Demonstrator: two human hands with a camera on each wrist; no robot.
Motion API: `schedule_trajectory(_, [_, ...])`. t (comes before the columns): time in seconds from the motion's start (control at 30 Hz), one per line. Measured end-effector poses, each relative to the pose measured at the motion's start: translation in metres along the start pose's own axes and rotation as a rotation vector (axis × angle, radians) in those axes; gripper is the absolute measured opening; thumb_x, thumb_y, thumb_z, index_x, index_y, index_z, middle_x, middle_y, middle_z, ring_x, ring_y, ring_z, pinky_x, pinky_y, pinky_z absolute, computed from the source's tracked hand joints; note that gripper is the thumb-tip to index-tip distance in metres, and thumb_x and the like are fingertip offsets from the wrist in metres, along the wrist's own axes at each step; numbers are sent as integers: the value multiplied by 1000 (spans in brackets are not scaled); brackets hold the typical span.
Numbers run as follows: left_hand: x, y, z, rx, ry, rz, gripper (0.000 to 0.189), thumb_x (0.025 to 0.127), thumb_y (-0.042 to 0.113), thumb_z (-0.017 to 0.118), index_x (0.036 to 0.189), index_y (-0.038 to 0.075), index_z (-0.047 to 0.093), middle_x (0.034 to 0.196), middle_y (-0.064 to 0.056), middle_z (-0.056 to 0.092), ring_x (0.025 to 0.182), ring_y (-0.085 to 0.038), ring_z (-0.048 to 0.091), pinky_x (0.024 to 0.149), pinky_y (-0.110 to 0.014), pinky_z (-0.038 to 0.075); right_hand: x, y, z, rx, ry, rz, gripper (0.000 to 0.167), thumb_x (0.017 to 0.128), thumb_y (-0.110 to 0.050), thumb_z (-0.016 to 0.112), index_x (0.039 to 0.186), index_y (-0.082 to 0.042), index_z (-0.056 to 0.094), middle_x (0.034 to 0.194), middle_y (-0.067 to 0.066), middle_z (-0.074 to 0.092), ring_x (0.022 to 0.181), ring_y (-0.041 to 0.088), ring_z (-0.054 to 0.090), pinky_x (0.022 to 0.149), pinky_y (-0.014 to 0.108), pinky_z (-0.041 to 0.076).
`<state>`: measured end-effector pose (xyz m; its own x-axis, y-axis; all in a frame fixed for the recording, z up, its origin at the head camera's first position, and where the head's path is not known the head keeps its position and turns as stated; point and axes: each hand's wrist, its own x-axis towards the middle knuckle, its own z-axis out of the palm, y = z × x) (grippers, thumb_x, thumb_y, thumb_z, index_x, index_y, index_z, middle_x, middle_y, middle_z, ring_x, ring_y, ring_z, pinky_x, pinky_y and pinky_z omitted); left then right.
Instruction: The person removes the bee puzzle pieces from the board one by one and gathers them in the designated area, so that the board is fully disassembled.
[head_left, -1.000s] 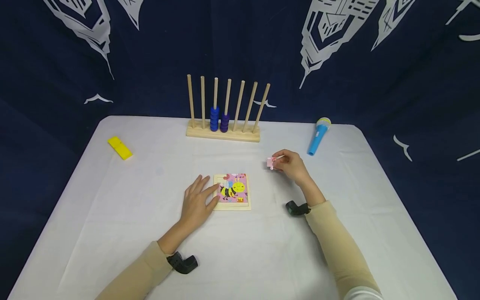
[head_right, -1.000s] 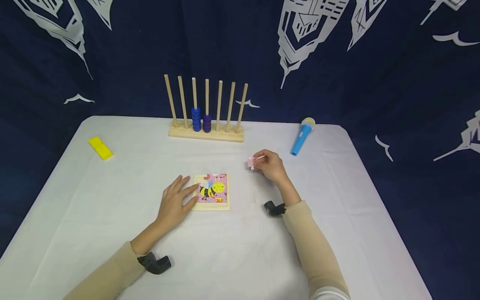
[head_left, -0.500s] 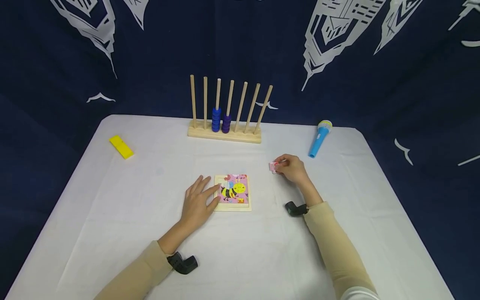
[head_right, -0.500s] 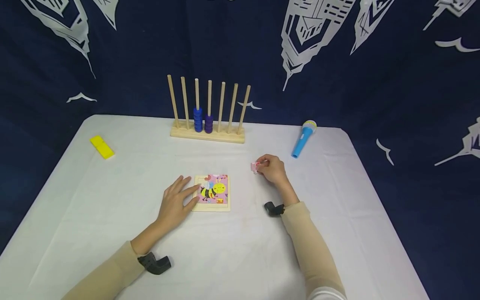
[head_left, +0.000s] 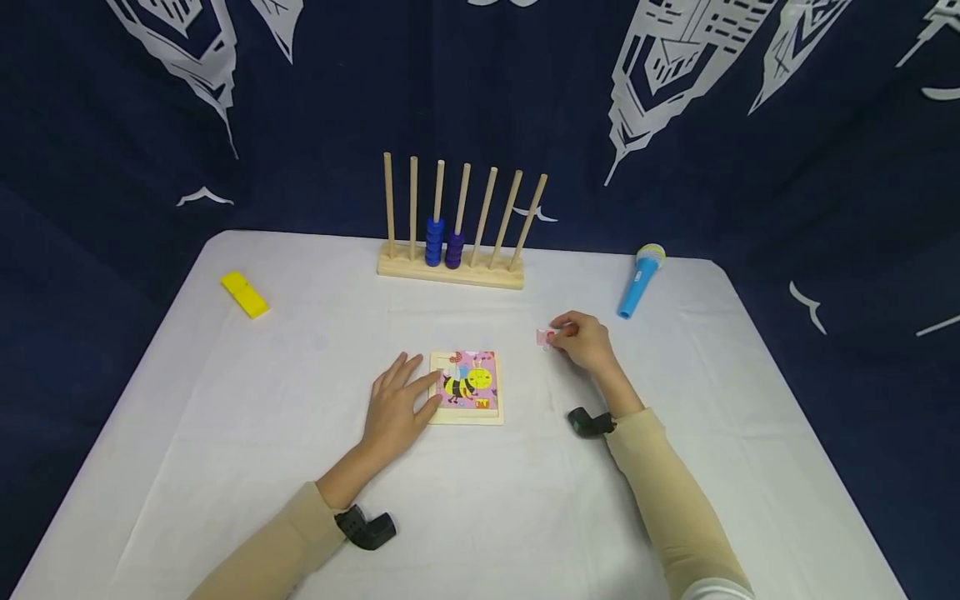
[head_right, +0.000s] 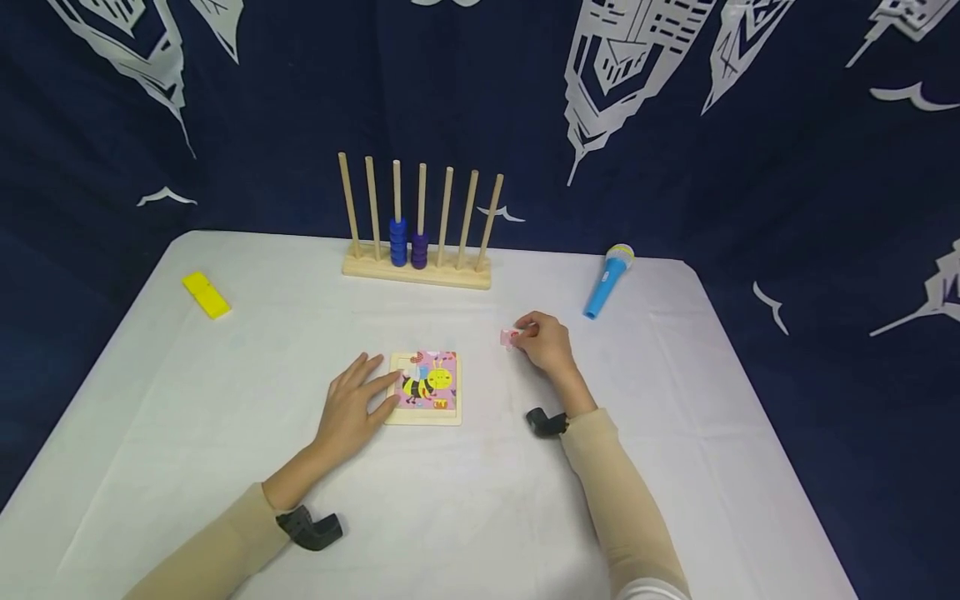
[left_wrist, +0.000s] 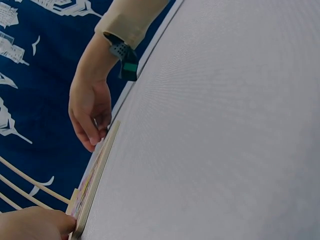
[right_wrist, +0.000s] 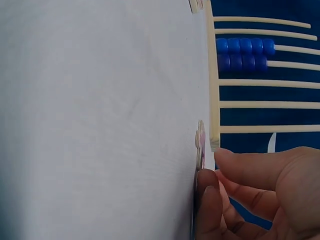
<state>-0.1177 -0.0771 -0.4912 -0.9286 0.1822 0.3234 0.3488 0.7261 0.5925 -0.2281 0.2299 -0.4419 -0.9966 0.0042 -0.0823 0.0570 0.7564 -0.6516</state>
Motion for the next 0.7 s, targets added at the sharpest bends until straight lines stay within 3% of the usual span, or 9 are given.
schedule_trajectory(0.43, [-1, -3, 3, 11, 6, 8, 39, 86, 20, 75, 122, 7, 69, 143, -23, 50, 142, -43, 33, 109, -61, 29, -7, -4, -18, 139, 77, 33, 31, 93, -12, 62, 122, -1, 63, 100, 16, 62, 80, 25, 63, 64, 20, 46])
schedule_trajectory(0.7, [-1, -4, 4, 9, 10, 11, 38, 86, 19, 74, 121, 7, 69, 143, -23, 50, 142, -43, 33, 109, -61, 29, -16, -21, -5, 275, 22, 31, 36, 93, -10, 62, 128, -1, 60, 100, 12, 59, 84, 28, 66, 67, 28, 55])
